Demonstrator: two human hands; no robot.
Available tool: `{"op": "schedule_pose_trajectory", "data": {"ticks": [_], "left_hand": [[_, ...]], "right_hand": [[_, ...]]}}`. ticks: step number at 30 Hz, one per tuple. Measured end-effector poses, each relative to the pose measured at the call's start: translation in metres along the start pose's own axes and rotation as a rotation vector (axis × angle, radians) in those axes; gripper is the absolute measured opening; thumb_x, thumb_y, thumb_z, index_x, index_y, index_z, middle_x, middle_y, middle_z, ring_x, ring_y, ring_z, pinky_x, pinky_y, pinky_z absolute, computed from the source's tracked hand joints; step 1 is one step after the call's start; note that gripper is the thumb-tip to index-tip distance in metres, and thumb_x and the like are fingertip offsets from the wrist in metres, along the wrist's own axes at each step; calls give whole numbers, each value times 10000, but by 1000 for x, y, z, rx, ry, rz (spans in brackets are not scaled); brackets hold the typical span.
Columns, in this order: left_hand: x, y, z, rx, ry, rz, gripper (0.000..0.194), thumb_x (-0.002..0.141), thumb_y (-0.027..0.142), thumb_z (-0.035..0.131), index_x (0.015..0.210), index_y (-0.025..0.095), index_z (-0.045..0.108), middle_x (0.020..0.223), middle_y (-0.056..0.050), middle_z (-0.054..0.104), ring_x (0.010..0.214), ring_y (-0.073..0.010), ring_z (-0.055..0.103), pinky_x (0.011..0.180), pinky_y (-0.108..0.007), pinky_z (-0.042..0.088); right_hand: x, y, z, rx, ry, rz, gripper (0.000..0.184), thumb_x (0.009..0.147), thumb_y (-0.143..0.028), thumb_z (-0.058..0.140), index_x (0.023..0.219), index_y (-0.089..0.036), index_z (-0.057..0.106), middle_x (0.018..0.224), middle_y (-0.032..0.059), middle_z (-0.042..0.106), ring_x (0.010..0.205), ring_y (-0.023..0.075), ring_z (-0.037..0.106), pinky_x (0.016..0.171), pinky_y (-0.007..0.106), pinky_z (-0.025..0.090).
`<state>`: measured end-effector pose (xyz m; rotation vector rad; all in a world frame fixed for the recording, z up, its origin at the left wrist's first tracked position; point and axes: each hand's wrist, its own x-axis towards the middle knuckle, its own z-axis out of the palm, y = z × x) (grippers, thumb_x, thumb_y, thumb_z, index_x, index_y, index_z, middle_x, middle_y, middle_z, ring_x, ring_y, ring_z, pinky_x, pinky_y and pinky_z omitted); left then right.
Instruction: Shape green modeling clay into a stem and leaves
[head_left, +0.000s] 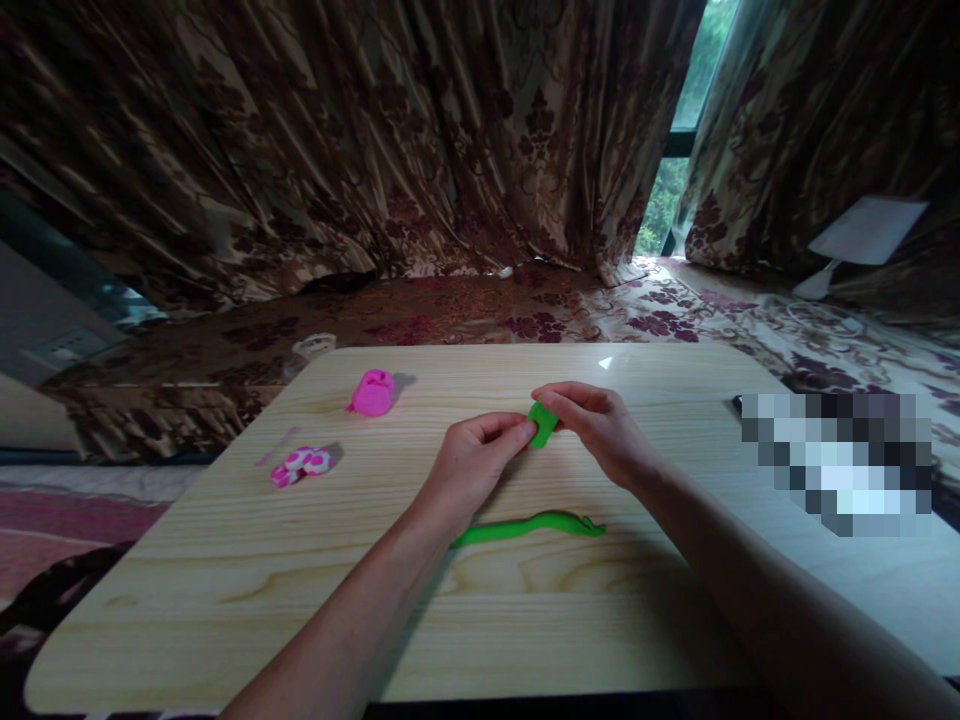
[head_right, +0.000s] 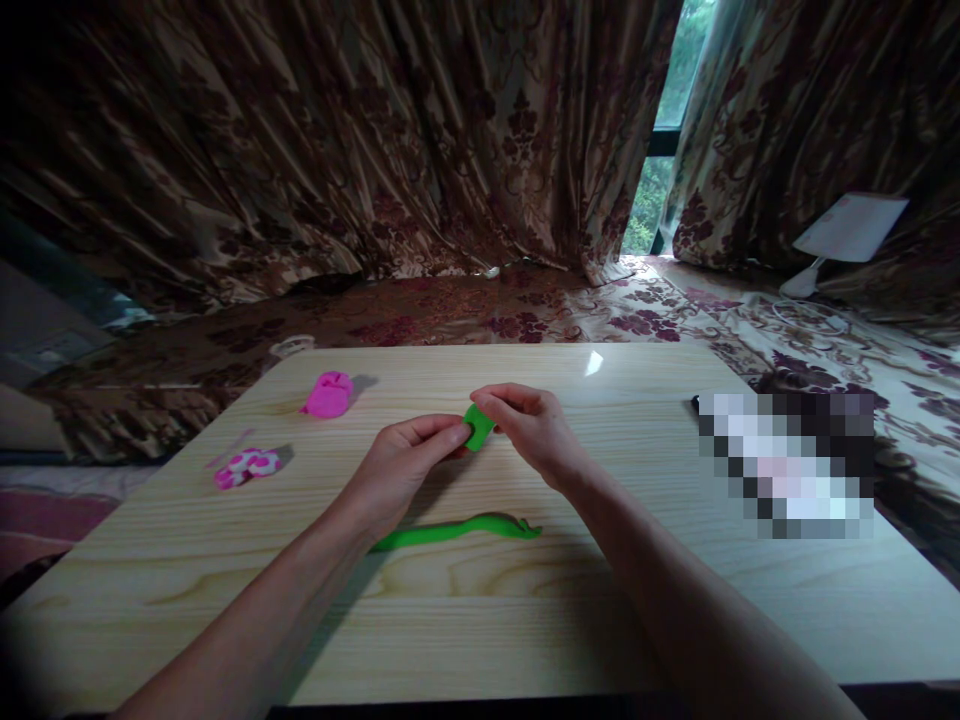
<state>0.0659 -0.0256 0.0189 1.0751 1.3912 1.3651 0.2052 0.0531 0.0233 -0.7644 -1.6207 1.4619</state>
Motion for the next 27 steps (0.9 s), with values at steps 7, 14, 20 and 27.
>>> {"op": "schedule_pose_trajectory", "data": {"ticks": [7,14,20,27], "left_hand": [[0,1,1,-34,18,7,201,703,331,686,830,181,731,785,-25,699,719,-135,575,715,-255,409],[-1,1,0,-54,-17,-37,209,698,329,690,840,178,721,752,-16,677,688,-119,559,676,-241,401],[1,3,-1,-128,41,-24,215,697,346,689,808,163,712,734,-23,664,687,-119,561,727,-263,420],[2,3,-1,-180,79,-23,204,669,324,717,775,150,713,672,-13,656,651,-109,557,705,-254,427]], "right_hand": [[-1,-1,0,10,-17,34,294,754,-397,623,925,-163,668,743,5,629,669,114,534,618,239,424],[1,0,-1,15,-8,-4,230,767,-378,605,805,-155,645,694,-6,605,642,105,517,623,244,405],[0,0,-1,29,4,9,226,753,-376,616,809,-159,642,714,-2,611,662,112,527,636,249,416],[-1,-2,0,-1,-5,3,245,765,-397,605,801,-160,657,705,-4,606,670,116,527,643,250,419]]}}
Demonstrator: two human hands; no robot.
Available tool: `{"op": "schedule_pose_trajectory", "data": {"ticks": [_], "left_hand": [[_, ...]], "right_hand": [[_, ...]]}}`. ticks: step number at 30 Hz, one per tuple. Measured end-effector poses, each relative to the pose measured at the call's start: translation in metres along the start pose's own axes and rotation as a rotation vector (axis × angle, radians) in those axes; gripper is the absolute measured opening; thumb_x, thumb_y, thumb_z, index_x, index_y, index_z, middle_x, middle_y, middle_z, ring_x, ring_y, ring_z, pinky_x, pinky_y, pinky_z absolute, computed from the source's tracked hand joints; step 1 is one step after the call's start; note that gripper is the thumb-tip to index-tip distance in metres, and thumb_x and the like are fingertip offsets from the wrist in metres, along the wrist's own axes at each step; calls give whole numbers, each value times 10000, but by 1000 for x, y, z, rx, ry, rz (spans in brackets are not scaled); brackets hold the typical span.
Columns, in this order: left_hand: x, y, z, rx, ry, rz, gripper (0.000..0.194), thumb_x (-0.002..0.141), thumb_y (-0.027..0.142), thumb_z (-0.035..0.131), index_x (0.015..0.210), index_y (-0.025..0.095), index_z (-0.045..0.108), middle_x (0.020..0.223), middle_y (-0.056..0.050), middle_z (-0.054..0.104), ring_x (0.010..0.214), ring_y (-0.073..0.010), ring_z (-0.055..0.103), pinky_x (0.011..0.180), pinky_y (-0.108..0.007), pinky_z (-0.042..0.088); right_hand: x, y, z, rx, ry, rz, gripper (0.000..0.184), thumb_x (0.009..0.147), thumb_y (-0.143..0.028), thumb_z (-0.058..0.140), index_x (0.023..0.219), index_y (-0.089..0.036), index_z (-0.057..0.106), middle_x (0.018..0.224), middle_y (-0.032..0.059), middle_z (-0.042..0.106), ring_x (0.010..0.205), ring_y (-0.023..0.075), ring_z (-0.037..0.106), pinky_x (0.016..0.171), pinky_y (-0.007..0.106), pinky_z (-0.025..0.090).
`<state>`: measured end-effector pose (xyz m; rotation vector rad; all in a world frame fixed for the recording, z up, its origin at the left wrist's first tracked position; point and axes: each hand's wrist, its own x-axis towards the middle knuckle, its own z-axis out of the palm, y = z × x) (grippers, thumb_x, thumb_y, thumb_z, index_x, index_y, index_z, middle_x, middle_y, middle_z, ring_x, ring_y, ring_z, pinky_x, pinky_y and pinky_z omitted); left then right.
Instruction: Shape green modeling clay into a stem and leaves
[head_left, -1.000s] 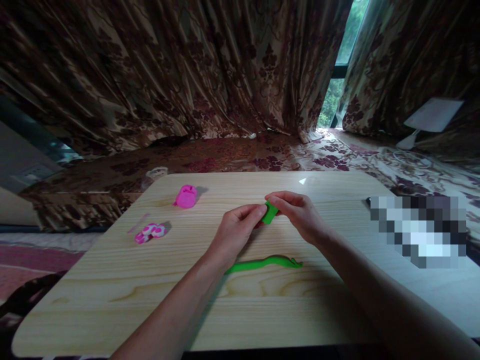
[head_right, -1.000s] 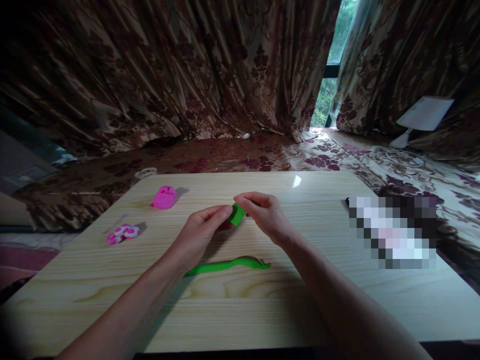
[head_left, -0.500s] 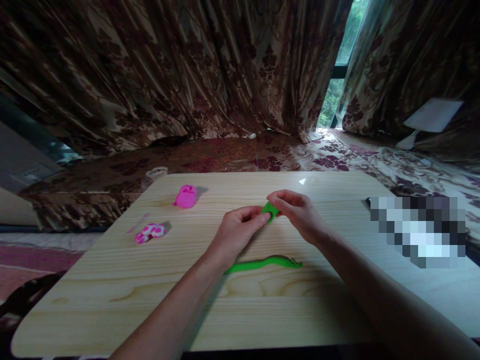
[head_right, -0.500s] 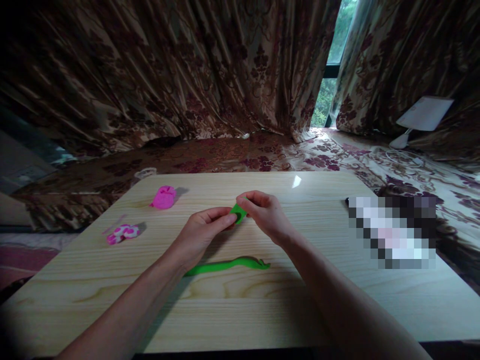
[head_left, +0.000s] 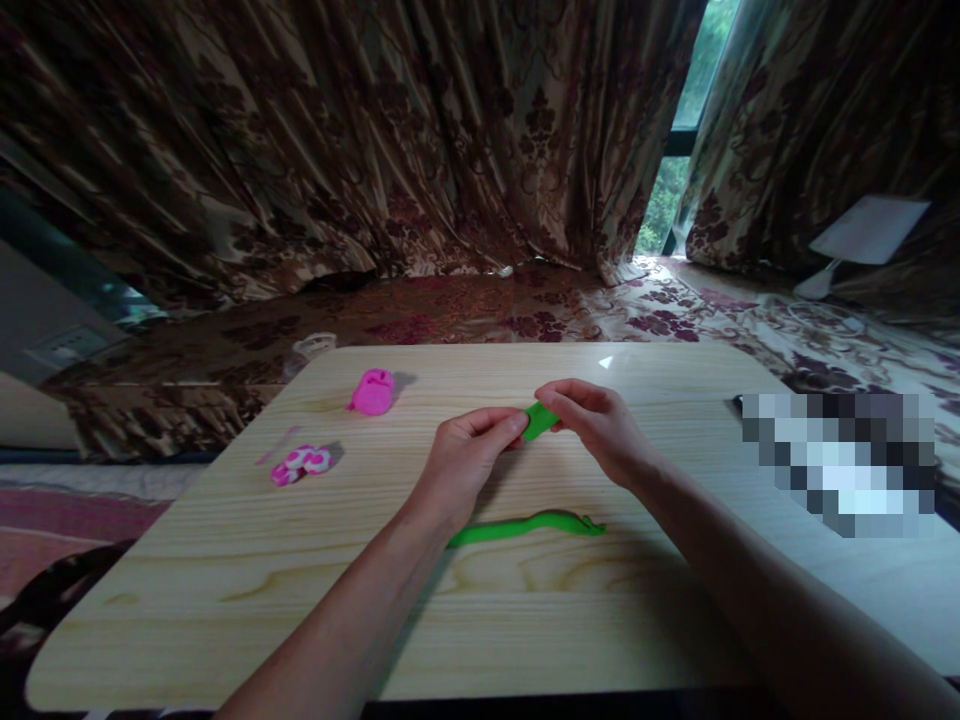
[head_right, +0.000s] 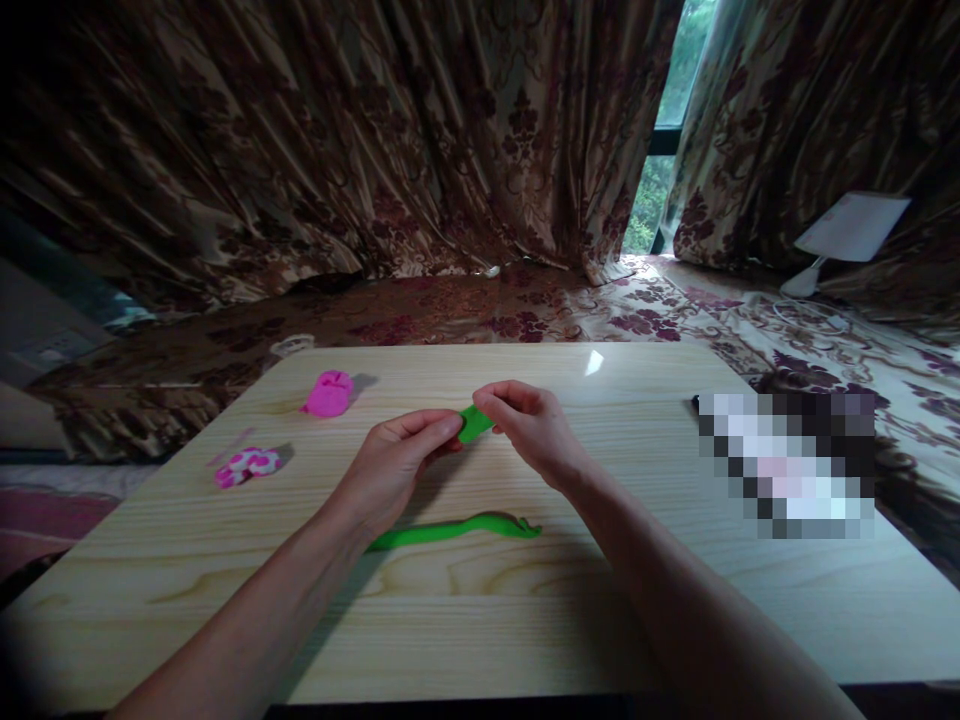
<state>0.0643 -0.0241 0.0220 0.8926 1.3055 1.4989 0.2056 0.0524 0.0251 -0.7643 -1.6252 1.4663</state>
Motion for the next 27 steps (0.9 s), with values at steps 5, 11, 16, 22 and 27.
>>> {"op": "schedule_pose_trajectory", "data": {"ticks": [5,11,16,22,27], "left_hand": [[0,0,1,-40,-54,-22,266,730,400,651,748,139,698,660,-18,640,629,-111,551,676,-262,439],[4,-4,-3,-41,-24,-27,235,700,349,689,796,135,698,681,-14,650,646,-110,564,704,-259,450],[11,1,0,-188,37,-80,236,675,360,695,780,150,675,706,-17,666,638,-126,600,660,-269,484],[44,13,14,-182,104,-25,242,624,356,718,744,156,652,665,-24,649,592,-145,598,565,-263,487],[45,14,11,-140,-8,-27,296,609,396,744,748,148,663,668,-39,644,552,-127,576,546,-243,485]], "right_hand": [[1,4,-1,0,49,-18,253,745,-393,629,792,-147,665,681,-2,619,630,111,521,630,250,407],[4,6,-3,22,19,41,359,791,-479,562,891,-159,688,738,21,639,695,136,556,646,259,431],[0,4,-2,125,-25,99,423,825,-523,486,947,-165,678,816,57,658,714,155,588,646,281,453],[5,8,-5,92,50,-7,307,805,-475,538,787,-200,673,709,21,623,699,169,566,620,285,448],[10,15,-6,100,73,-53,227,760,-428,601,794,-214,671,659,6,602,627,164,550,581,283,430]]}}
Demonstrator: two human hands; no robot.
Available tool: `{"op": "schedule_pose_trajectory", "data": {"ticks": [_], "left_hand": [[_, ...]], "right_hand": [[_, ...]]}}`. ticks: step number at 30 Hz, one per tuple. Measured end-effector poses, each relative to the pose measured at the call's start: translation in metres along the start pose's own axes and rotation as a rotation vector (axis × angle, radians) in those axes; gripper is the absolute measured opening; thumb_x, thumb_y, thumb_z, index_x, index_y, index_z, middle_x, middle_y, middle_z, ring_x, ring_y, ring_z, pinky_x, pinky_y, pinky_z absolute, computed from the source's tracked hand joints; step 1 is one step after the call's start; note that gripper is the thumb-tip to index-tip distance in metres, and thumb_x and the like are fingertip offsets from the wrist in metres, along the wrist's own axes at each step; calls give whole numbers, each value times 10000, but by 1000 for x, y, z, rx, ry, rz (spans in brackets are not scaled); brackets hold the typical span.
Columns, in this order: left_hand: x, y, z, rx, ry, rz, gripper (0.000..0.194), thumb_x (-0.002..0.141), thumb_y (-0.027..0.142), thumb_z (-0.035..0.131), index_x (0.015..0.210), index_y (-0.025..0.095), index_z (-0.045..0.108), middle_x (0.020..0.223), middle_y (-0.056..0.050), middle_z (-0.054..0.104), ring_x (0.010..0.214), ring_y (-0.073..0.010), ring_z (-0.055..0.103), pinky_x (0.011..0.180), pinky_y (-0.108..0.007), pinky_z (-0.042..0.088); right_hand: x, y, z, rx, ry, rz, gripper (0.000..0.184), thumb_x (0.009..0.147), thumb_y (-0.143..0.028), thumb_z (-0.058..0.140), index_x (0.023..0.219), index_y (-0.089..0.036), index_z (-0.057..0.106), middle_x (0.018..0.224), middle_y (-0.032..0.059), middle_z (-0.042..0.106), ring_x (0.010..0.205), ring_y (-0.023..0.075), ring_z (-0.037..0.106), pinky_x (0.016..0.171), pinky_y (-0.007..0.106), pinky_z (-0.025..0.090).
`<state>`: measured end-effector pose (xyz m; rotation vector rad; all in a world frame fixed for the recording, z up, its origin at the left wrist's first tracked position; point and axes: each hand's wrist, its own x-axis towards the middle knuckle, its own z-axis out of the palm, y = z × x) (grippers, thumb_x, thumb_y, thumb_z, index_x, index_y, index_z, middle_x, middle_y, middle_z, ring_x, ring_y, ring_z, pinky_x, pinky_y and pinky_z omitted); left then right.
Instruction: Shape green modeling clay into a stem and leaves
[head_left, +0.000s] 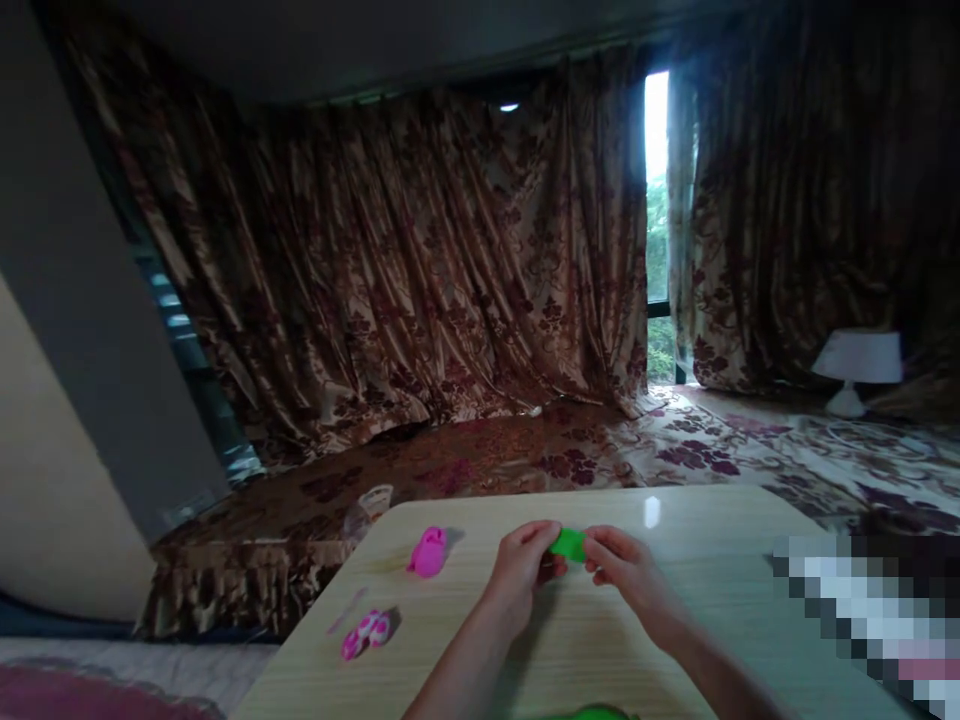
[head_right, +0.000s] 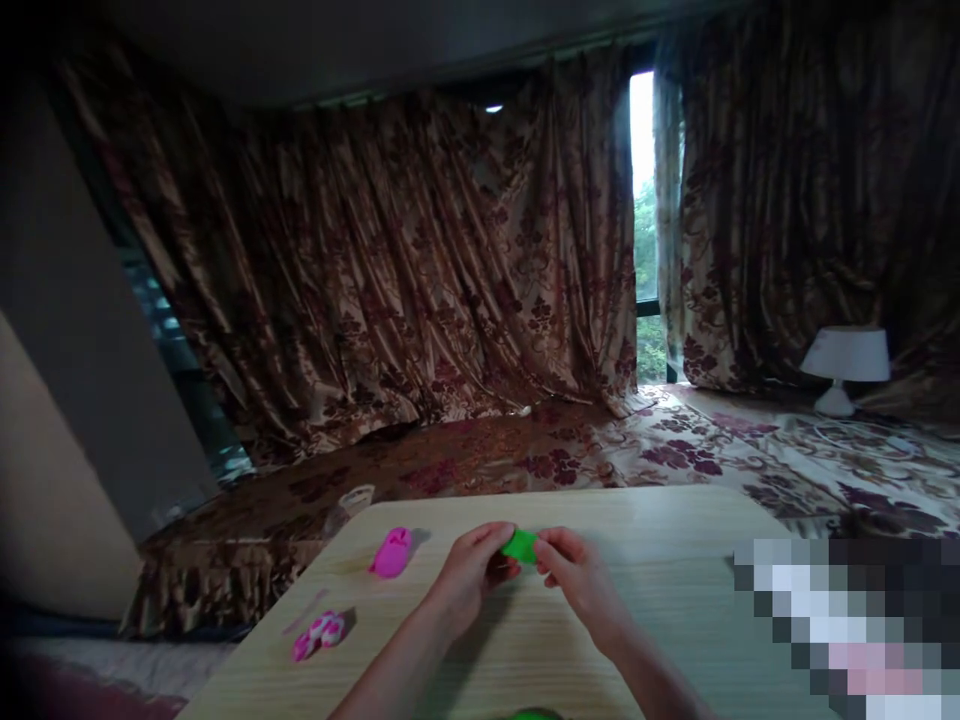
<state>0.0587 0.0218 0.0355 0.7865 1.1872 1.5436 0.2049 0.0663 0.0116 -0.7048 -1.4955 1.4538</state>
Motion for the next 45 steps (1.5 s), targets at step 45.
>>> {"op": "schedule_pose_trajectory", "data": {"ticks": [45], "left_hand": [[-83,47,-19,1336,-396,395,282,831,400,494,982,221,650,1024,-45,630,957,-205,571,862,-318,415]], "right_hand": [[-157,-64,-129,-1118,117,-199,220,888,-323,482,1029,-246,632,944,38,626,730,147,590,662,268,444]]}}
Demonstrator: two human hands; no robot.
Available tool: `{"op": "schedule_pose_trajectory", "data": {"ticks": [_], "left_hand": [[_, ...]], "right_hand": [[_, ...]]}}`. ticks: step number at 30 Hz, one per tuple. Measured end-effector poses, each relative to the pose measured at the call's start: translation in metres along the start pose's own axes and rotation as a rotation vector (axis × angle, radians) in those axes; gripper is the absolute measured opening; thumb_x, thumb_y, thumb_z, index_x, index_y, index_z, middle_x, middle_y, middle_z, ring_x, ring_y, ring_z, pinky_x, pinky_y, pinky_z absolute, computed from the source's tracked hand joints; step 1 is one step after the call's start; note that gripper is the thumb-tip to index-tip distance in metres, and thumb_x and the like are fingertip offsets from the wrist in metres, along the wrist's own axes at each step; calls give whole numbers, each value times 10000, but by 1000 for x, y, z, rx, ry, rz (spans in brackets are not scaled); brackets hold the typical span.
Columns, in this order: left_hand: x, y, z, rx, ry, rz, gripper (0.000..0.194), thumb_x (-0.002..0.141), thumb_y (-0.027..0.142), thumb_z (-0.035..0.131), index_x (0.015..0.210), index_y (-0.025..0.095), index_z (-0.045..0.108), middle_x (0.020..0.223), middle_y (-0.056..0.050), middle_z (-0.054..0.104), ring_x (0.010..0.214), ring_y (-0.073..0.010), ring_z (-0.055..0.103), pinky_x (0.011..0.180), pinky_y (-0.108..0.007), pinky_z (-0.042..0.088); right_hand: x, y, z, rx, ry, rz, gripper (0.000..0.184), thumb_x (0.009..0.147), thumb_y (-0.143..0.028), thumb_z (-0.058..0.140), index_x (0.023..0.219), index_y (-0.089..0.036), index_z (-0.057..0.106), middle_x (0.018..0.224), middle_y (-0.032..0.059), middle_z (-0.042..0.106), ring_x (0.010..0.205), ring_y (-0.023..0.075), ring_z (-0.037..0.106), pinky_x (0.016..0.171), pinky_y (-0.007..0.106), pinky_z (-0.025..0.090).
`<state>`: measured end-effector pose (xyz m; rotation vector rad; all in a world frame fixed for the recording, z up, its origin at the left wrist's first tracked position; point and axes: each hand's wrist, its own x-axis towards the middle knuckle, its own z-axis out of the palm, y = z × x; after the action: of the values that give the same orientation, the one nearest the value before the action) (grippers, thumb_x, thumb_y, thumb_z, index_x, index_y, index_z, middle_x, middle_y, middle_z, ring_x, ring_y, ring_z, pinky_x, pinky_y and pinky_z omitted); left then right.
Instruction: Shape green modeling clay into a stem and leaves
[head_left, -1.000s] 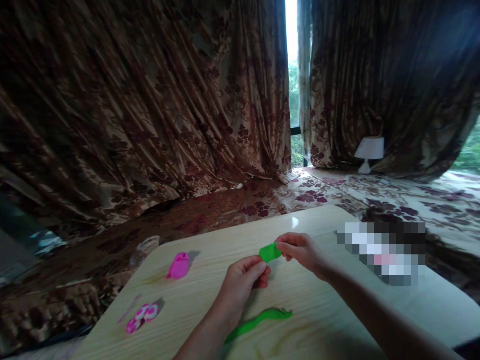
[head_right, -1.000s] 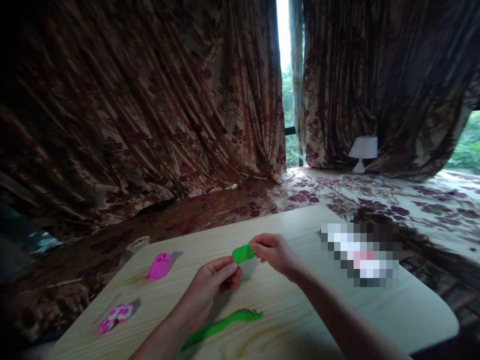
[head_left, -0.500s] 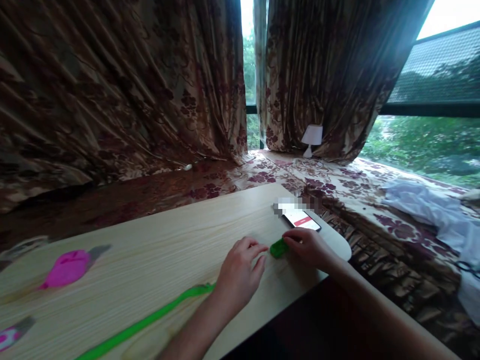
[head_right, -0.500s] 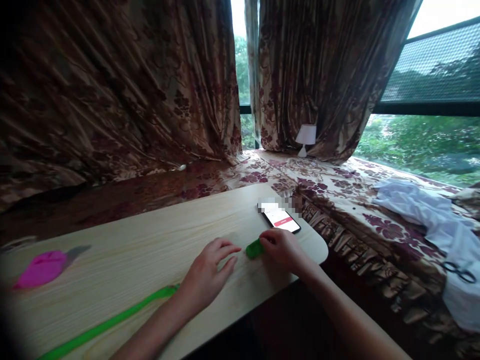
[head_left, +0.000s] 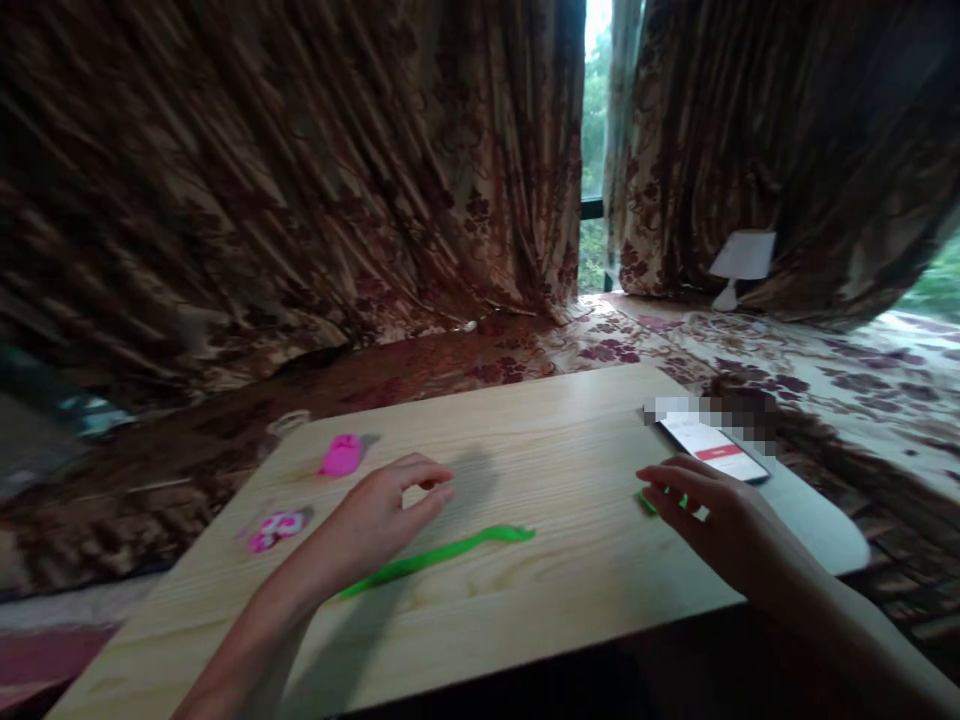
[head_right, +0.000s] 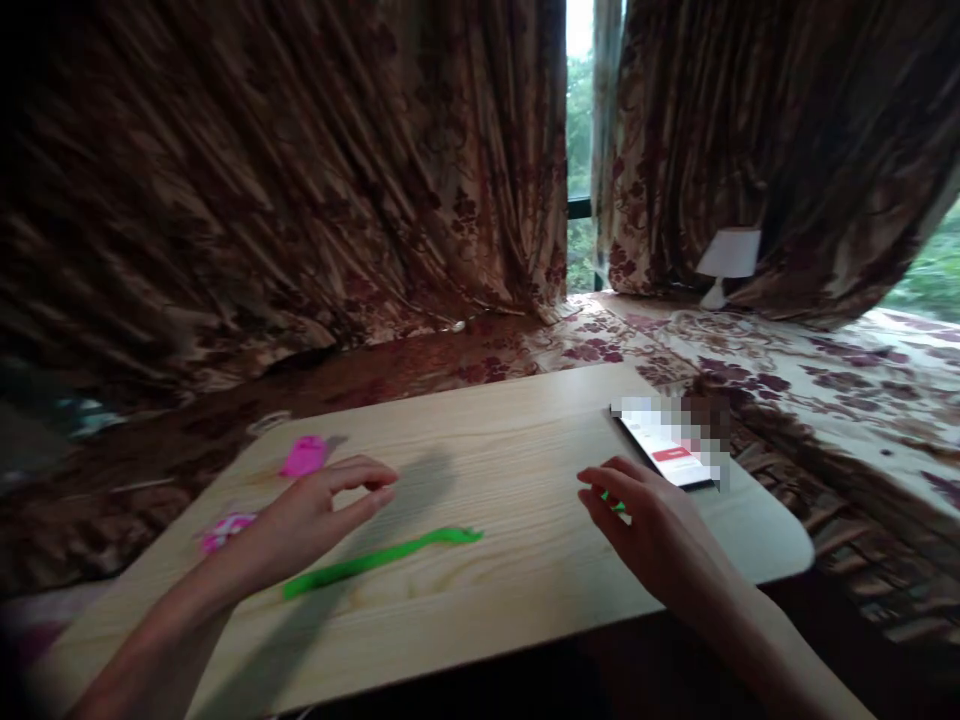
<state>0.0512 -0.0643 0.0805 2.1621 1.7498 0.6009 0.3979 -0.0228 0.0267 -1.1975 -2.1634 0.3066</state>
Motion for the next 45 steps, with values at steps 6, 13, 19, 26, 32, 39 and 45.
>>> {"op": "schedule_pose_trajectory", "data": {"ticks": [6,13,19,26,32,39,45], "left_hand": [[-55,-33,14,62,-46,-95,183,705,295,621,868,224,665,905,-34,617,911,-221,555,797,-304,404],[-32,-49,13,-431,83,-171,110,742,285,581,746,179,610,673,3,580,656,-149,529,602,-247,374],[44,-55,0,-957,195,-254,236,721,375,616,809,157,597,683,-7,590,536,-101,513,555,-239,403],[61,-54,26,-986,122,-250,265,715,385,634,832,147,616,665,-1,584,480,-82,489,472,-212,369],[51,-46,36,-975,104,-311,310,758,442,588,740,134,613,618,7,541,448,-58,420,412,-183,285],[49,-41,47,-1016,88,-403,329,746,466,593,724,138,604,594,21,510,440,-55,396,404,-179,254],[52,-45,51,-1005,115,-378,320,717,453,625,732,133,630,595,10,533,463,-72,427,417,-193,286]], "right_hand": [[37,-78,90,210,-189,-295,230,811,-270,596,1030,-229,650,1002,47,626,960,186,548,845,293,432],[103,-92,127,468,-436,-199,131,764,-233,586,777,-181,705,721,24,648,694,147,572,682,269,443],[167,-78,117,643,-353,-4,383,843,-348,481,1143,-129,573,794,60,645,612,111,555,501,211,418],[152,-71,135,757,-325,-1,282,830,-354,516,972,-145,639,675,-9,576,576,87,511,506,193,409],[135,-79,143,720,-222,-66,236,867,-334,488,878,-174,661,644,-20,554,599,102,505,541,209,396],[136,-77,146,365,63,-151,130,804,-294,608,778,-225,715,735,21,586,774,158,551,741,280,421],[142,-72,140,450,-18,-7,180,791,-314,592,713,-205,711,668,8,561,616,126,531,583,245,408]]}}
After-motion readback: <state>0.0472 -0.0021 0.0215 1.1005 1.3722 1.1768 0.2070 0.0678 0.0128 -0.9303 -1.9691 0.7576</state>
